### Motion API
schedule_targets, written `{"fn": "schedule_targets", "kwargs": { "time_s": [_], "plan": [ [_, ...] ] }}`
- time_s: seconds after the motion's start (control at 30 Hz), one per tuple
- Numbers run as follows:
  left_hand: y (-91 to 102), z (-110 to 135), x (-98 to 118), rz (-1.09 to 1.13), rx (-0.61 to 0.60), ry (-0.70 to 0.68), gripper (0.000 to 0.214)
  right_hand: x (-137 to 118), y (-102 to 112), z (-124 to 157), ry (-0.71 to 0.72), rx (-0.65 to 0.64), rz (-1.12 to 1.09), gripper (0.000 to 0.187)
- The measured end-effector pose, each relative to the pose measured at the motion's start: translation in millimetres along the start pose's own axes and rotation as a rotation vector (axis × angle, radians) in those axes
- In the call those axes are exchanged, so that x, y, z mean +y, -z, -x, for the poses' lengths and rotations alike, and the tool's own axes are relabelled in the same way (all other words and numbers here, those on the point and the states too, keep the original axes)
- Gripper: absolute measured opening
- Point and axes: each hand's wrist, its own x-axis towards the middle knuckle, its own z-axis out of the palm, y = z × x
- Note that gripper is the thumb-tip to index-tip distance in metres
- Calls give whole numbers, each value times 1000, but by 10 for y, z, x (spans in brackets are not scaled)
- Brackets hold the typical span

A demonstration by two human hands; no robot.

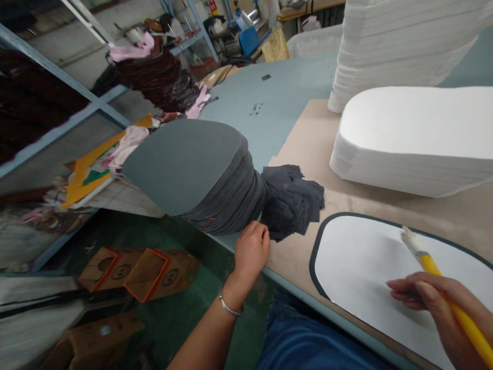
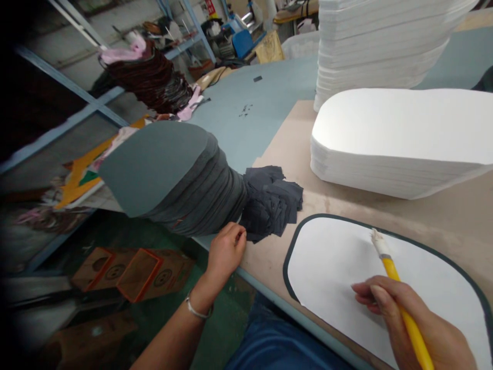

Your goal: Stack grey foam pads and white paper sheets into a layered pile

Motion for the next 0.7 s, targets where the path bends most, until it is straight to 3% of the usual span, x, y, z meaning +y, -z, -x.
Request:
{"fn": "schedule_targets", "kwargs": {
  "time_s": [0.1, 0.2, 0.33, 0.43, 0.53, 0.6, 0.63, 0.7],
  "plan": [
    [42, 32, 6, 33, 27, -11, 18, -72, -11, 15, -14, -89, 82, 31],
    [129, 87, 158, 62, 79, -52, 15, -257, -80, -30, 93, -34, 104, 32],
    [207, 122, 603, 112, 103, -231, 15, -574, -272, -156, 187, 69, 69, 28],
    [169, 122, 986, 168, 34, -380, 18, -732, -391, -223, 182, 99, -23, 25],
    [92, 134, 1296, 322, -36, -478, 19, -794, -372, -219, 148, 162, -78, 16],
    [43, 137, 1443, 523, -72, -429, 14, -808, -269, -184, 139, 228, -108, 16],
    [19, 131, 1501, 654, -115, -347, 10, -811, -199, -164, 141, 256, -116, 17],
    [-37, 100, 1597, 961, -311, -103, 20, -804, -56, -130, 132, 291, -115, 20]
  ]
}}
